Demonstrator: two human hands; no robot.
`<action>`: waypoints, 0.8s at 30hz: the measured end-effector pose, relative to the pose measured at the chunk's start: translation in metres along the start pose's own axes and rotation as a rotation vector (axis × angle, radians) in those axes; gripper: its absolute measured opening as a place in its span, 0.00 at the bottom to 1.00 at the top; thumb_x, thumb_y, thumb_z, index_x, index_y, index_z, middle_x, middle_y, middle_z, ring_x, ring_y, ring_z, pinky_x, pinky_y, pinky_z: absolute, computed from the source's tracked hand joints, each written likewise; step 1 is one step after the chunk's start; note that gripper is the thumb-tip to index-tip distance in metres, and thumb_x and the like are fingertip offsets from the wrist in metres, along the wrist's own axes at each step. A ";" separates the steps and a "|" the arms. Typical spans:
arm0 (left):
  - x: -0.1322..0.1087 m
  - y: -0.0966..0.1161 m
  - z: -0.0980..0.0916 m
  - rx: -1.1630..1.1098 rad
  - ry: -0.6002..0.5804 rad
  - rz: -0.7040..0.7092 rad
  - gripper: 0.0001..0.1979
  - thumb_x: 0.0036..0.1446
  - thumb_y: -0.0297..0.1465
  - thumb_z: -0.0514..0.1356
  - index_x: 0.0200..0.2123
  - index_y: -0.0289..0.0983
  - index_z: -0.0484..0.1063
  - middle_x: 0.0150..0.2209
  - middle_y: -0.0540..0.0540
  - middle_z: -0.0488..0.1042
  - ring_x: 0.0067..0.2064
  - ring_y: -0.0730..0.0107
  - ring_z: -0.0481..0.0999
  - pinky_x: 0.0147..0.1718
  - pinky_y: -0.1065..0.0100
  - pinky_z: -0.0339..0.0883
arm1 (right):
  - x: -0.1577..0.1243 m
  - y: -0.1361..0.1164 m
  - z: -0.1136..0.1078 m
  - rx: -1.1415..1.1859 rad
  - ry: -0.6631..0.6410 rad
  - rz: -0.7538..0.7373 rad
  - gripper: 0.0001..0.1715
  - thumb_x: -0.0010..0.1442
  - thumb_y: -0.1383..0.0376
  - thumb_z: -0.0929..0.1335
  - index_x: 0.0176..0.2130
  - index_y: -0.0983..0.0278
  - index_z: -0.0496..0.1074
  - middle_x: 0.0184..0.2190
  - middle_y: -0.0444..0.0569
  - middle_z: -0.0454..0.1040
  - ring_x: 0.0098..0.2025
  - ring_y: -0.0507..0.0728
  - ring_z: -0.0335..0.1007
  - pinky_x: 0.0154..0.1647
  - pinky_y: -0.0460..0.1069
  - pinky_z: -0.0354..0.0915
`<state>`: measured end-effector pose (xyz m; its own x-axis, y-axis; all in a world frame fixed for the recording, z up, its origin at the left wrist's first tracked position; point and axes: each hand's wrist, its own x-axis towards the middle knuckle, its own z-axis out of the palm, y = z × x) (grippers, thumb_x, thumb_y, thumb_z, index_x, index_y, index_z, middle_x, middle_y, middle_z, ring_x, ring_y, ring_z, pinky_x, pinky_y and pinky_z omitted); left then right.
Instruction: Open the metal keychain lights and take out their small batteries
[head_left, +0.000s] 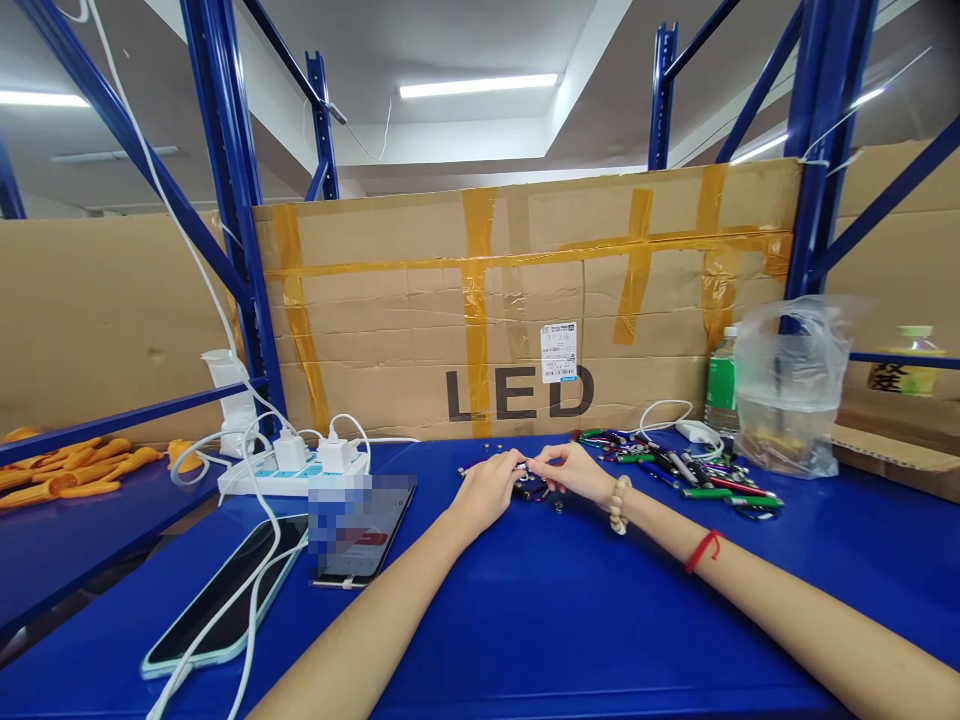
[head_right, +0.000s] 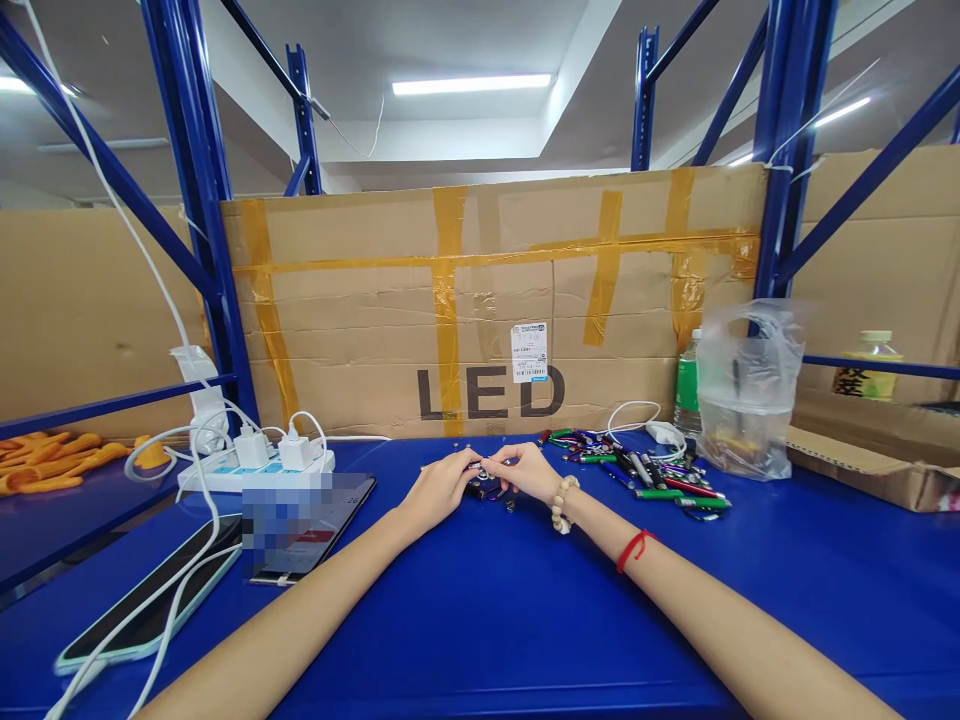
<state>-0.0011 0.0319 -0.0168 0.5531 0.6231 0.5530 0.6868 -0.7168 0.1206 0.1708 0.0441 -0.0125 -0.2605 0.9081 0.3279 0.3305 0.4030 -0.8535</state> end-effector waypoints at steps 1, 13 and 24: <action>0.000 0.000 0.000 -0.006 0.002 0.005 0.11 0.61 0.32 0.42 0.41 0.40 0.60 0.40 0.48 0.71 0.42 0.70 0.70 0.40 0.69 0.63 | 0.000 0.001 0.000 0.014 -0.003 0.008 0.21 0.41 0.51 0.69 0.23 0.68 0.70 0.11 0.40 0.63 0.14 0.45 0.54 0.14 0.42 0.53; 0.001 0.001 -0.001 -0.017 -0.034 0.015 0.12 0.61 0.31 0.42 0.43 0.40 0.61 0.43 0.48 0.70 0.45 0.71 0.69 0.44 0.69 0.62 | 0.002 0.005 0.004 0.065 0.003 0.132 0.23 0.36 0.50 0.71 0.21 0.67 0.69 0.10 0.38 0.60 0.14 0.44 0.53 0.14 0.41 0.53; 0.002 0.000 0.001 -0.001 -0.060 -0.008 0.12 0.61 0.32 0.41 0.43 0.40 0.60 0.42 0.48 0.70 0.44 0.70 0.69 0.41 0.68 0.63 | 0.006 0.010 0.005 0.073 -0.012 0.144 0.26 0.38 0.46 0.69 0.18 0.66 0.65 0.09 0.39 0.59 0.14 0.44 0.51 0.15 0.42 0.49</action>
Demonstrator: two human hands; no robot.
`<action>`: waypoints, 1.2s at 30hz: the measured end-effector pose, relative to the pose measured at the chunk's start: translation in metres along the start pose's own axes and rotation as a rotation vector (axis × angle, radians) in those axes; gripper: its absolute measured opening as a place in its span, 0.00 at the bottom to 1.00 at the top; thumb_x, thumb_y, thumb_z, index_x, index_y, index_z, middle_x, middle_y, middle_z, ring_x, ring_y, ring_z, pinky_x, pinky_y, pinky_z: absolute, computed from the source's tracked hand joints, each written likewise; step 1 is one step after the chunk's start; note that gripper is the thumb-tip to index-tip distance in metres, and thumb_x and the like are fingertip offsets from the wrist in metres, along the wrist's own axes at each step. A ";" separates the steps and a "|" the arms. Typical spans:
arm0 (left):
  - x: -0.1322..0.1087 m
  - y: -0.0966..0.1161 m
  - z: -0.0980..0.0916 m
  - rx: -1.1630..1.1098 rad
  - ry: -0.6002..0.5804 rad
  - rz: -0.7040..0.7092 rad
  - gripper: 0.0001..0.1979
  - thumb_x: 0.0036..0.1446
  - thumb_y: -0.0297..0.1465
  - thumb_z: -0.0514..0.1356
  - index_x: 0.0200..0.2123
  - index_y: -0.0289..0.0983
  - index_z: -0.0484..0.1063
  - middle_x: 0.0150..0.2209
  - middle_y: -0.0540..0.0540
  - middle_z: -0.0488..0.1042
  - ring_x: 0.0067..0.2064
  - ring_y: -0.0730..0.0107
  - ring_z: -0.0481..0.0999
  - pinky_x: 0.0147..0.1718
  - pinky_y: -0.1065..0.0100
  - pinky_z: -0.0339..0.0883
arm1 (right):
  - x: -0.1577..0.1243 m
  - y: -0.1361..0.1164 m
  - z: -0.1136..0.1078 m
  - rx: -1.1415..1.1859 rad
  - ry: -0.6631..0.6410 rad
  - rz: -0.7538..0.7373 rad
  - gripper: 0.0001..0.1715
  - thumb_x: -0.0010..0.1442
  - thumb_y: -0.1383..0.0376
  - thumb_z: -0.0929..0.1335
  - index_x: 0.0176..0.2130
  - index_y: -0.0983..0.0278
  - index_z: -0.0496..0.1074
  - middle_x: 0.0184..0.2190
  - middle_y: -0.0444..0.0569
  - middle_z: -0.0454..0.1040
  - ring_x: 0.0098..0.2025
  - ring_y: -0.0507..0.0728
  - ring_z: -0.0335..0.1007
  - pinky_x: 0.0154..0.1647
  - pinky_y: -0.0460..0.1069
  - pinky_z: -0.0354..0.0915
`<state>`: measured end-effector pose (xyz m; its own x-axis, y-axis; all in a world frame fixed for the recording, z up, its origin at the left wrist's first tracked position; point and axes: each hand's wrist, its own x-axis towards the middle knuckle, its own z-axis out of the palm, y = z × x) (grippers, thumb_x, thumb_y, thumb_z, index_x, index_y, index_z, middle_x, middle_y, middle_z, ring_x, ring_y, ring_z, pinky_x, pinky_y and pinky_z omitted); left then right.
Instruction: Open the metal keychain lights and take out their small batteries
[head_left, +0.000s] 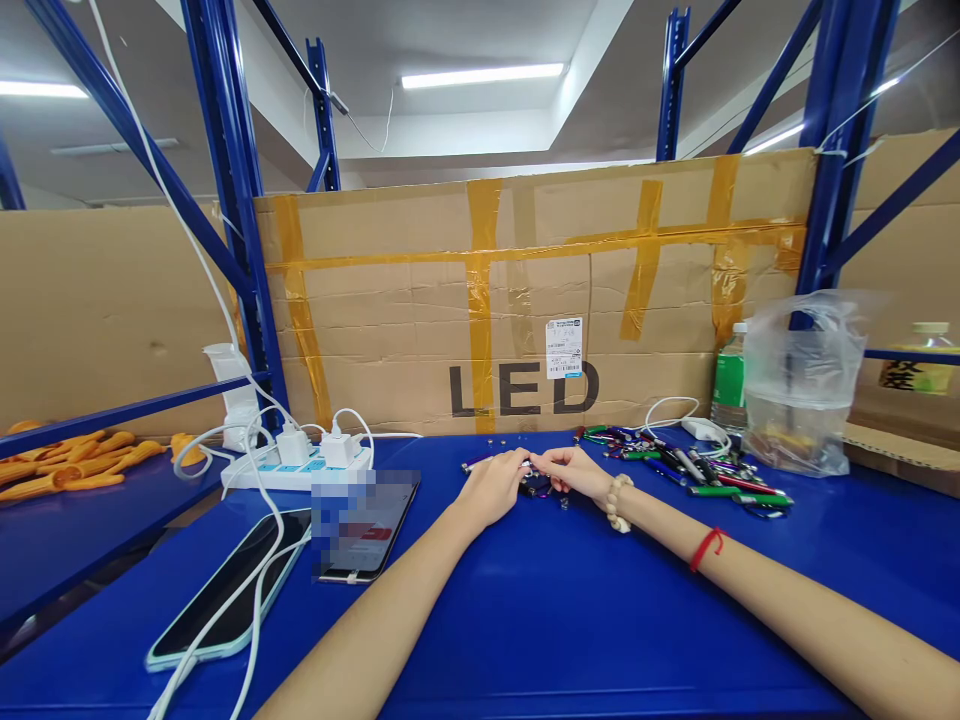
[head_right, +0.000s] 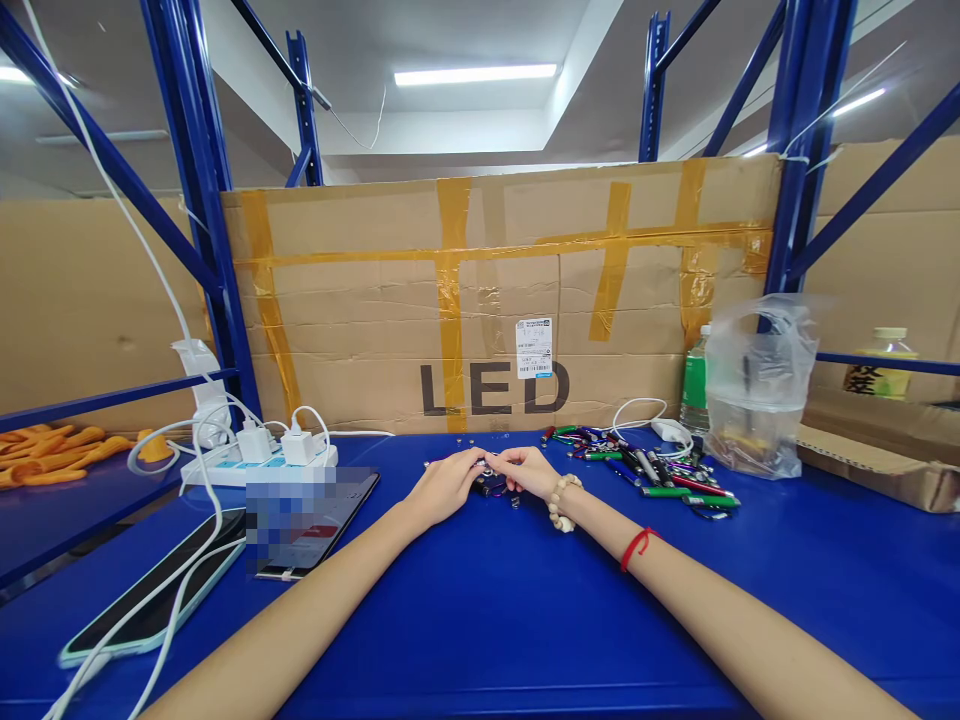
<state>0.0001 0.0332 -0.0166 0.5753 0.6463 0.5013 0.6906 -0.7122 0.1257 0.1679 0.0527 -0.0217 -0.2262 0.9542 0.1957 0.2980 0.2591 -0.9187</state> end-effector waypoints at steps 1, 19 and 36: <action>0.000 0.000 0.000 -0.001 -0.008 -0.004 0.12 0.61 0.32 0.40 0.43 0.40 0.60 0.42 0.48 0.70 0.44 0.70 0.69 0.41 0.68 0.63 | 0.000 0.000 0.000 -0.005 -0.003 -0.001 0.26 0.38 0.45 0.69 0.18 0.66 0.65 0.09 0.39 0.59 0.14 0.44 0.51 0.15 0.42 0.49; 0.000 0.003 -0.003 0.000 -0.066 -0.043 0.14 0.61 0.33 0.40 0.44 0.40 0.60 0.42 0.46 0.70 0.44 0.68 0.70 0.41 0.68 0.63 | 0.000 -0.002 0.002 -0.025 -0.026 0.002 0.28 0.38 0.43 0.67 0.18 0.66 0.63 0.11 0.38 0.58 0.15 0.45 0.53 0.16 0.42 0.49; 0.000 0.002 -0.003 0.035 -0.088 -0.056 0.14 0.61 0.34 0.38 0.43 0.39 0.60 0.41 0.46 0.71 0.43 0.66 0.71 0.38 0.67 0.64 | -0.001 -0.002 0.002 -0.024 -0.039 -0.005 0.29 0.37 0.42 0.66 0.19 0.66 0.63 0.12 0.38 0.58 0.16 0.45 0.53 0.16 0.42 0.49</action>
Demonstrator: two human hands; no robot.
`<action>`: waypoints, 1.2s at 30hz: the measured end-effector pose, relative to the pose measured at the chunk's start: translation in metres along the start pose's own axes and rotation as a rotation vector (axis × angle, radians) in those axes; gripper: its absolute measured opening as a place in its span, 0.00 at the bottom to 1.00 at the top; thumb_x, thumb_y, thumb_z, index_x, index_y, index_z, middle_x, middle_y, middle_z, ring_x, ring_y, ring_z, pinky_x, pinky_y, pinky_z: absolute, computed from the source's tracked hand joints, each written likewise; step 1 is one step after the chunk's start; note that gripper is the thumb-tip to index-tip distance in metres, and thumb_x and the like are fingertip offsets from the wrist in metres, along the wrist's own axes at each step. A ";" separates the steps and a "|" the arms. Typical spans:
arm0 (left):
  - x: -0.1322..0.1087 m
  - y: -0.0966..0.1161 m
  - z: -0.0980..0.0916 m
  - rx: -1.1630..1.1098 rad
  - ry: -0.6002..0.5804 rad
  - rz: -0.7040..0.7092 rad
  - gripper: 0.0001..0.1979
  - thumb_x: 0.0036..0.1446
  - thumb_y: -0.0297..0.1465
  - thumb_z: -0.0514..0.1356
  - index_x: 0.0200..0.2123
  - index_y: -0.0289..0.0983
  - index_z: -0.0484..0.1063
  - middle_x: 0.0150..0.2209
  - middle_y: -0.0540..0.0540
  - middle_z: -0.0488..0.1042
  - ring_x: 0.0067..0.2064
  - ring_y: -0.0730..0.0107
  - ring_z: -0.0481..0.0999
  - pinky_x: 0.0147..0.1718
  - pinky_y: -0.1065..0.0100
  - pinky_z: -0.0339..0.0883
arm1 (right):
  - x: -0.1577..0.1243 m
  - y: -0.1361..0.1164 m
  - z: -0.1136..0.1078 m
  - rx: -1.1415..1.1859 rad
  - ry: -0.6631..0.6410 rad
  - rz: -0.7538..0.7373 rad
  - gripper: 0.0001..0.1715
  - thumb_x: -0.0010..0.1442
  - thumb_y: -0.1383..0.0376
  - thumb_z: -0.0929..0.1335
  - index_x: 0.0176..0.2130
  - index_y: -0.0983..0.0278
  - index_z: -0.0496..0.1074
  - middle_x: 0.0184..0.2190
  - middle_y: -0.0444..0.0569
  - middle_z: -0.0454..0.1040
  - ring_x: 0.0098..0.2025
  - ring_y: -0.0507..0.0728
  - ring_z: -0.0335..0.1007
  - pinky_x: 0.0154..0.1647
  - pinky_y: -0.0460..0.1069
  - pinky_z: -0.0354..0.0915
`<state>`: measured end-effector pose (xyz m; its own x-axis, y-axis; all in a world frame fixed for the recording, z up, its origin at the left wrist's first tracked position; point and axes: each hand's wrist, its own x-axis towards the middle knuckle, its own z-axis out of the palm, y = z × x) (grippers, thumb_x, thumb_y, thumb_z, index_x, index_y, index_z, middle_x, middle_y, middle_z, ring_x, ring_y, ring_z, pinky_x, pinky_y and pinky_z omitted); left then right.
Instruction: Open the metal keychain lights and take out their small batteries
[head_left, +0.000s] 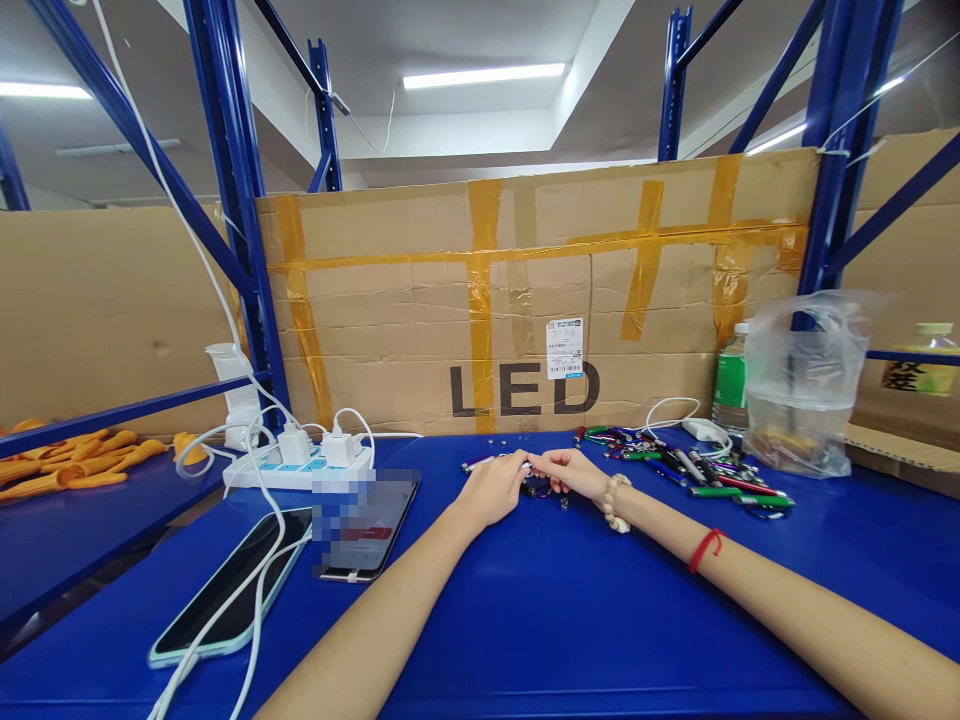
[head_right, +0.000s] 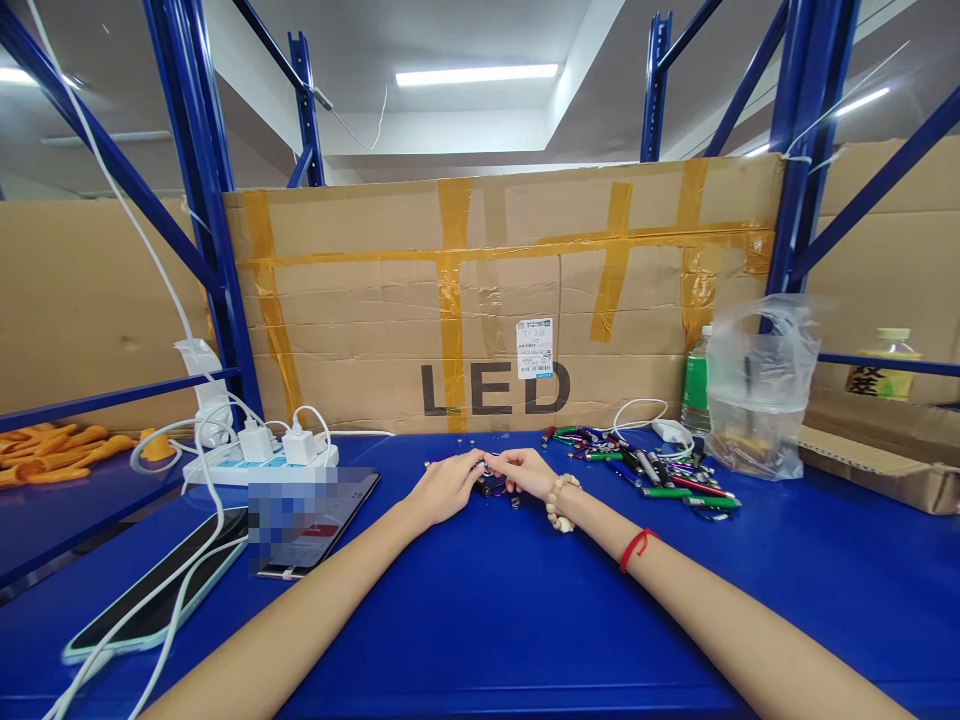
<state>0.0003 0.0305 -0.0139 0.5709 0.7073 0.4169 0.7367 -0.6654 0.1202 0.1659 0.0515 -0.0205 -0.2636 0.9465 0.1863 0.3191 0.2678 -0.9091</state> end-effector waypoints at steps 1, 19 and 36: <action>0.000 0.000 0.000 -0.001 -0.004 -0.002 0.14 0.61 0.34 0.38 0.43 0.39 0.60 0.41 0.46 0.71 0.43 0.66 0.71 0.38 0.67 0.64 | 0.000 0.000 0.000 0.000 -0.001 0.000 0.29 0.37 0.42 0.66 0.18 0.66 0.63 0.12 0.38 0.58 0.16 0.45 0.53 0.16 0.42 0.49; -0.001 0.002 -0.002 -0.003 -0.019 -0.015 0.14 0.61 0.34 0.39 0.44 0.40 0.59 0.41 0.46 0.71 0.43 0.66 0.71 0.37 0.66 0.64 | -0.001 -0.002 0.001 -0.011 -0.002 0.005 0.29 0.38 0.41 0.66 0.18 0.66 0.63 0.11 0.39 0.59 0.15 0.45 0.53 0.16 0.42 0.49; 0.000 0.001 -0.001 -0.030 -0.028 -0.032 0.13 0.61 0.34 0.40 0.44 0.41 0.60 0.41 0.46 0.71 0.44 0.66 0.70 0.41 0.66 0.63 | -0.002 -0.004 0.001 -0.026 0.001 0.009 0.31 0.37 0.40 0.65 0.19 0.66 0.64 0.12 0.39 0.60 0.15 0.45 0.53 0.16 0.42 0.50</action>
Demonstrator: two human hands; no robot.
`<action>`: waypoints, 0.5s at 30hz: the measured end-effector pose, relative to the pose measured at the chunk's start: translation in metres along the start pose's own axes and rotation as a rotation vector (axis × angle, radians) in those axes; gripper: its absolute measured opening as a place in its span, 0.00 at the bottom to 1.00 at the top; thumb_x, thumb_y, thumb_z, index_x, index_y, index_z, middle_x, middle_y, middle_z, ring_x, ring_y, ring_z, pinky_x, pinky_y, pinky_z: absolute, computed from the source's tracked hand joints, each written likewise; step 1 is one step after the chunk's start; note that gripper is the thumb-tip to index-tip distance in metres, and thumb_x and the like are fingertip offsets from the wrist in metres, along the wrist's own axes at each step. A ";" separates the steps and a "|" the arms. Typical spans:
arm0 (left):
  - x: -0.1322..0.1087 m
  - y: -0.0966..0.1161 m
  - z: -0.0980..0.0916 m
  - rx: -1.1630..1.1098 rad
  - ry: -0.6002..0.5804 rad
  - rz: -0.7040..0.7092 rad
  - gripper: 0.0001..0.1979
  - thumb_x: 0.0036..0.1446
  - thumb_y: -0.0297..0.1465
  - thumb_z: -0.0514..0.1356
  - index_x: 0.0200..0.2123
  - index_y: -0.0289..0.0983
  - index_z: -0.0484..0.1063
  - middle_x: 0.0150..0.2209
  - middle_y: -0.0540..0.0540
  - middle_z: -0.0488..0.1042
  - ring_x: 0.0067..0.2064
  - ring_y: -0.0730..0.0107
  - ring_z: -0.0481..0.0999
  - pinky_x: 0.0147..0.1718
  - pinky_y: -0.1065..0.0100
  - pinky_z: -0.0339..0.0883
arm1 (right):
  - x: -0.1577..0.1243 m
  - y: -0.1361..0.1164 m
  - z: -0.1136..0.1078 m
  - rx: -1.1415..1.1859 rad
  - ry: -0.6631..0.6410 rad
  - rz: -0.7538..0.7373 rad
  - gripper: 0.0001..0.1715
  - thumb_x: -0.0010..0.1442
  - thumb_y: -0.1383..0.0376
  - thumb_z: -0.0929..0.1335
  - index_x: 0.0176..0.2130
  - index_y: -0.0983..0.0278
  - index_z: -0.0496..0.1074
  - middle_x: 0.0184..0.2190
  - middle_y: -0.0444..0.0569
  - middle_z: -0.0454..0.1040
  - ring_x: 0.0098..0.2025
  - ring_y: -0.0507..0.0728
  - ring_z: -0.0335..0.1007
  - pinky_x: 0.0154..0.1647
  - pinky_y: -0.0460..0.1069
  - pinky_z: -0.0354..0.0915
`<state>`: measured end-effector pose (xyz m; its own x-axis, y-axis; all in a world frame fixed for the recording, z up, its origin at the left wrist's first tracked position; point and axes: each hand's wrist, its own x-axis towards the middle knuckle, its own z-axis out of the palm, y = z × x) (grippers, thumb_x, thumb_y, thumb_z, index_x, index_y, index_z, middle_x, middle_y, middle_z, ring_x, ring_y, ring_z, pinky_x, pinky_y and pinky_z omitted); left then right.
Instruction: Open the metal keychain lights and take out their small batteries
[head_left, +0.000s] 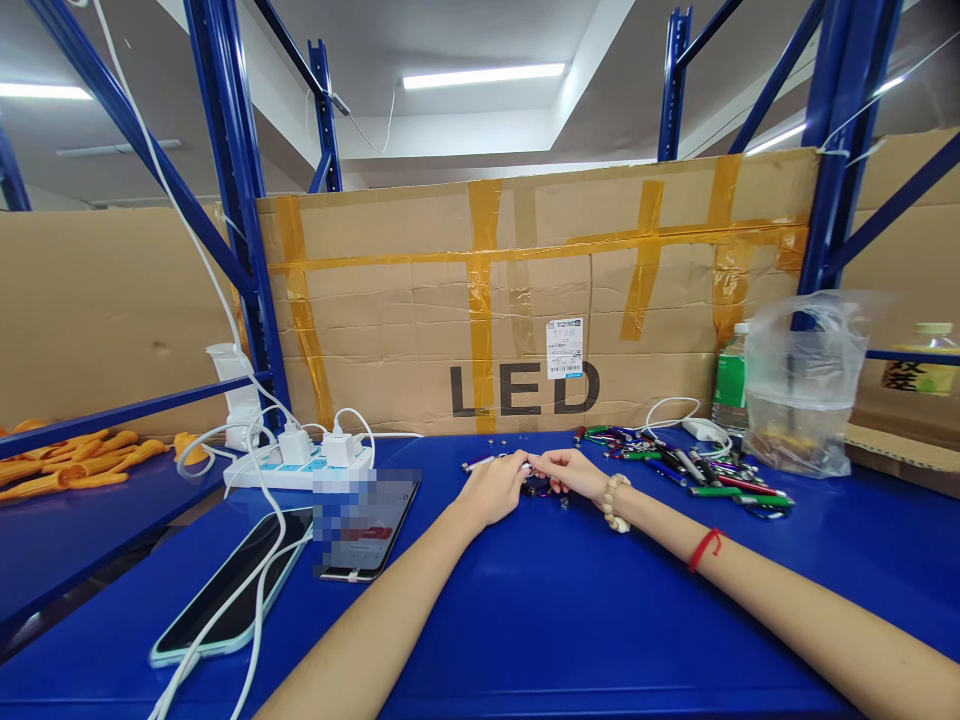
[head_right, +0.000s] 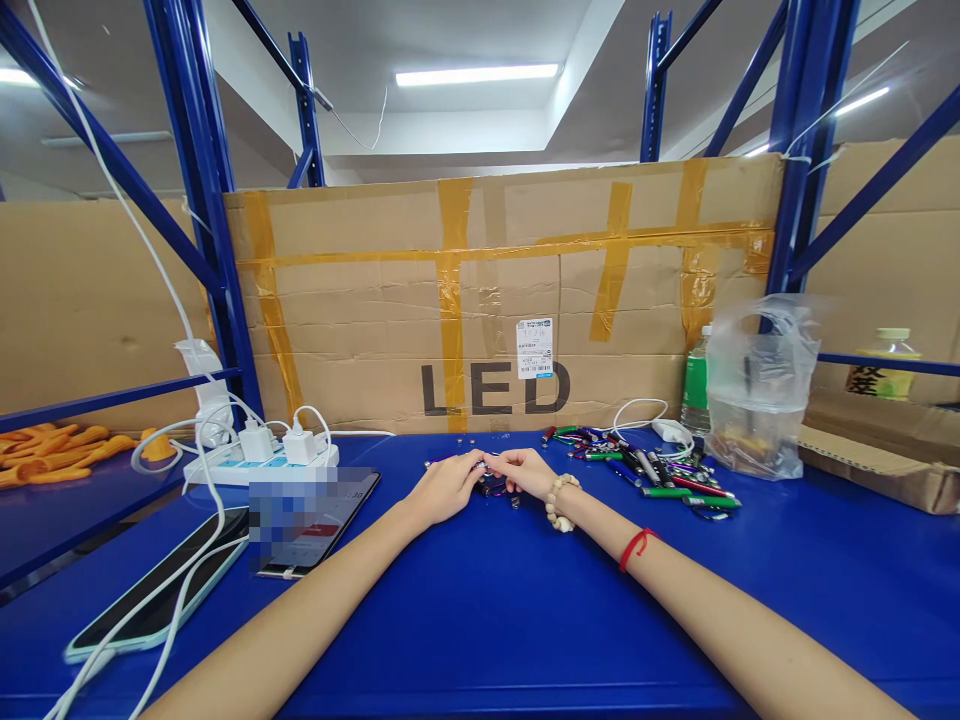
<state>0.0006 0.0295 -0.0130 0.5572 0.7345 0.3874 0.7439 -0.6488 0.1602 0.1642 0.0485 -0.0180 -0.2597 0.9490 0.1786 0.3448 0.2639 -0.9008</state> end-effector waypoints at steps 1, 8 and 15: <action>0.000 0.000 0.000 -0.001 0.003 0.005 0.13 0.61 0.34 0.40 0.44 0.41 0.60 0.41 0.46 0.71 0.44 0.66 0.70 0.41 0.66 0.63 | 0.000 0.000 0.000 0.000 -0.001 -0.002 0.31 0.37 0.40 0.65 0.19 0.66 0.64 0.12 0.39 0.59 0.15 0.45 0.53 0.16 0.42 0.50; 0.000 0.000 0.000 -0.006 0.010 0.011 0.14 0.61 0.34 0.40 0.43 0.40 0.60 0.41 0.46 0.71 0.44 0.66 0.71 0.40 0.66 0.63 | 0.003 0.004 -0.001 -0.005 -0.003 -0.021 0.30 0.39 0.41 0.65 0.19 0.66 0.63 0.13 0.39 0.59 0.15 0.45 0.54 0.16 0.42 0.50; -0.001 0.001 -0.001 0.022 0.008 -0.002 0.14 0.61 0.34 0.39 0.43 0.40 0.60 0.40 0.46 0.72 0.42 0.66 0.71 0.39 0.66 0.63 | 0.004 0.006 0.000 -0.004 0.001 -0.026 0.30 0.39 0.41 0.66 0.19 0.66 0.65 0.17 0.41 0.63 0.16 0.45 0.56 0.16 0.42 0.51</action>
<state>0.0008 0.0280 -0.0117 0.5524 0.7342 0.3947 0.7533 -0.6425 0.1409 0.1655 0.0536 -0.0223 -0.2673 0.9421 0.2023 0.3419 0.2890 -0.8942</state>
